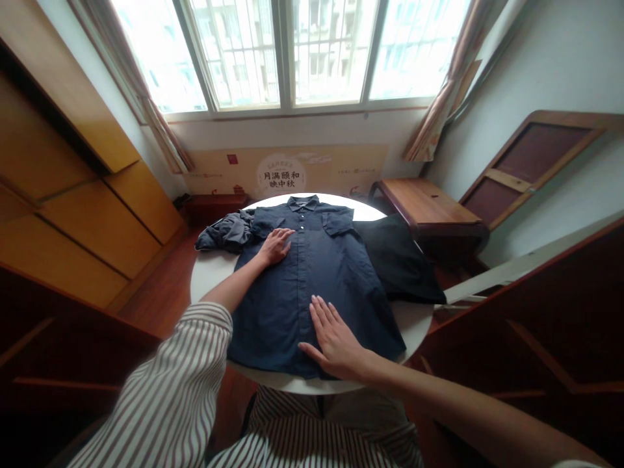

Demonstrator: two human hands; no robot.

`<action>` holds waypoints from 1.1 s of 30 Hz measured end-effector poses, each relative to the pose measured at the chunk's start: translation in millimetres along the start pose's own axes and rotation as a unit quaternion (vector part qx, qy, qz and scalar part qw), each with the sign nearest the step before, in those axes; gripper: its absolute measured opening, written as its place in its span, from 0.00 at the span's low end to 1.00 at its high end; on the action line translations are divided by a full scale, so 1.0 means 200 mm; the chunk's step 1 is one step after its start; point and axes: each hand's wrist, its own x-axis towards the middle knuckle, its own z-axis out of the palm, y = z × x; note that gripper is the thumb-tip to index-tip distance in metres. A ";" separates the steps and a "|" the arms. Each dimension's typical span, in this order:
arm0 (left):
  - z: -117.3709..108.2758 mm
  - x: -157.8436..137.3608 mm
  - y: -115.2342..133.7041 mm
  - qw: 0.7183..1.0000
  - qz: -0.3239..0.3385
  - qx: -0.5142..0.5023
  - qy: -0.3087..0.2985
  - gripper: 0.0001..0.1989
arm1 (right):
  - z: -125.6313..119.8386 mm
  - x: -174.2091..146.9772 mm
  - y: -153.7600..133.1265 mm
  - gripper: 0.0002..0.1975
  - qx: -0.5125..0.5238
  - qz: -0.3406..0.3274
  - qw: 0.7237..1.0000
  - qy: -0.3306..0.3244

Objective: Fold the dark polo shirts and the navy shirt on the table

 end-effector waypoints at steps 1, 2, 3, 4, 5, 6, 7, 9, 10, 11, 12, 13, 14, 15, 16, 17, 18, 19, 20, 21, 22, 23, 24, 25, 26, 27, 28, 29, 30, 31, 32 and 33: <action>-0.01 -0.01 0.01 0.999 -0.018 0.005 0.026 0.24 | 0.00 -0.02 -0.01 0.46 0.003 -0.006 1.000 0.001; -0.02 -0.02 0.01 0.998 -0.041 0.011 0.045 0.23 | -0.01 -0.03 -0.01 0.45 0.007 -0.009 1.000 0.002; -0.04 -0.04 0.01 0.996 -0.069 0.019 0.058 0.22 | -0.03 -0.04 -0.02 0.44 0.015 -0.011 1.000 0.001; -0.06 -0.05 0.01 0.992 -0.100 0.027 0.065 0.21 | -0.05 -0.04 -0.02 0.43 0.027 -0.013 1.000 -0.002; -0.08 -0.07 0.01 0.989 -0.129 0.032 0.068 0.20 | -0.07 -0.05 -0.02 0.42 0.042 -0.020 0.999 -0.009; -0.11 -0.10 0.00 0.986 -0.150 0.032 0.067 0.20 | -0.10 -0.07 -0.01 0.41 0.062 -0.032 0.997 -0.016; -0.14 -0.14 -0.01 0.985 -0.161 0.026 0.064 0.19 | -0.14 -0.09 0.01 0.39 0.085 -0.050 0.995 -0.021; -0.22 -0.25 -0.02 0.988 -0.146 0.005 0.058 0.16 | -0.21 -0.15 0.06 0.35 0.124 -0.087 0.988 -0.011; -0.26 -0.32 -0.02 0.990 -0.131 -0.006 0.058 0.15 | -0.25 -0.20 0.10 0.31 0.136 -0.090 0.987 0.015; -0.31 -0.41 -0.03 0.991 -0.121 -0.015 0.059 0.15 | -0.27 -0.24 0.14 0.27 0.141 -0.078 0.985 0.055; -0.34 -0.50 -0.03 0.990 -0.128 -0.023 0.063 0.15 | -0.30 -0.29 0.19 0.22 0.141 -0.051 0.983 0.104; -0.38 -0.60 -0.03 0.986 -0.150 -0.031 0.061 0.15 | -0.31 -0.34 0.24 0.17 0.138 -0.014 0.978 0.156; -0.41 -0.71 -0.03 0.980 -0.186 -0.041 0.052 0.16 | -0.32 -0.40 0.30 0.15 0.134 0.028 0.970 0.200; -0.44 -0.81 -0.02 0.971 -0.230 -0.054 0.035 0.18 | -0.33 -0.44 0.34 0.14 0.132 0.070 0.962 0.229; -0.46 -0.90 -0.01 0.960 -0.272 -0.068 0.013 0.20 | -0.32 -0.49 0.38 0.14 0.132 0.109 0.955 0.241; -0.48 -0.98 0.00 0.947 -0.310 -0.079 -0.009 0.22 | -0.32 -0.53 0.42 0.16 0.134 0.144 0.951 0.238; -0.50 -1.05 0.02 0.935 -0.343 -0.086 -0.031 0.24 | -0.30 -0.55 0.44 0.20 0.140 0.174 0.949 0.223; -0.52 -1.11 0.04 0.923 -0.370 -0.088 -0.050 0.26 | -0.29 -0.57 0.45 0.24 0.149 0.202 0.947 0.202; -0.53 -1.16 0.06 0.913 -0.392 -0.093 -0.066 0.28 | -0.28 -0.58 0.45 0.28 0.163 0.224 0.944 0.181; -0.55 -1.19 0.08 0.902 -0.410 -0.106 -0.079 0.30 | -0.27 -0.58 0.44 0.31 0.182 0.241 0.939 0.164; -0.56 -1.22 0.10 0.891 -0.424 -0.135 -0.091 0.32 | -0.26 -0.58 0.43 0.33 0.209 0.254 0.932 0.151; -0.57 -1.23 0.11 0.878 -0.431 -0.183 -0.101 0.35 | -0.26 -0.57 0.42 0.35 0.245 0.261 0.923 0.140; -0.57 -1.25 0.11 0.862 -0.431 -0.243 -0.110 0.38 | -0.27 -0.56 0.41 0.38 0.289 0.264 0.911 0.129; -0.58 -1.26 0.12 0.844 -0.428 -0.301 -0.115 0.41 | -0.28 -0.55 0.41 0.40 0.334 0.262 0.898 0.114; -0.58 -1.27 0.11 0.828 -0.426 -0.344 -0.120 0.42 | -0.29 -0.55 0.40 0.41 0.373 0.261 0.885 0.097; -0.59 -1.28 0.10 0.818 -0.426 -0.366 -0.125 0.43 | -0.30 -0.55 0.41 0.42 0.401 0.263 0.874 0.079; -0.59 -1.29 0.09 0.812 -0.430 -0.372 -0.129 0.44 | -0.31 -0.55 0.41 0.42 0.415 0.267 0.867 0.063; -0.60 -1.31 0.08 0.810 -0.438 -0.367 -0.135 0.44 | -0.31 -0.56 0.42 0.43 0.419 0.273 0.865 0.052; -0.60 -1.33 0.06 0.808 -0.444 -0.359 -0.143 0.44 | -0.32 -0.58 0.43 0.43 0.418 0.277 0.864 0.043; -0.62 -1.35 0.05 0.808 -0.445 -0.354 -0.156 0.43 | -0.32 -0.59 0.45 0.43 0.416 0.277 0.865 0.033; -0.63 -1.36 0.04 0.810 -0.440 -0.349 -0.171 0.41 | -0.32 -0.61 0.46 0.43 0.415 0.274 0.867 0.021; -0.65 -1.36 0.02 0.816 -0.429 -0.340 -0.186 0.39 | -0.34 -0.61 0.48 0.43 0.412 0.268 0.871 0.013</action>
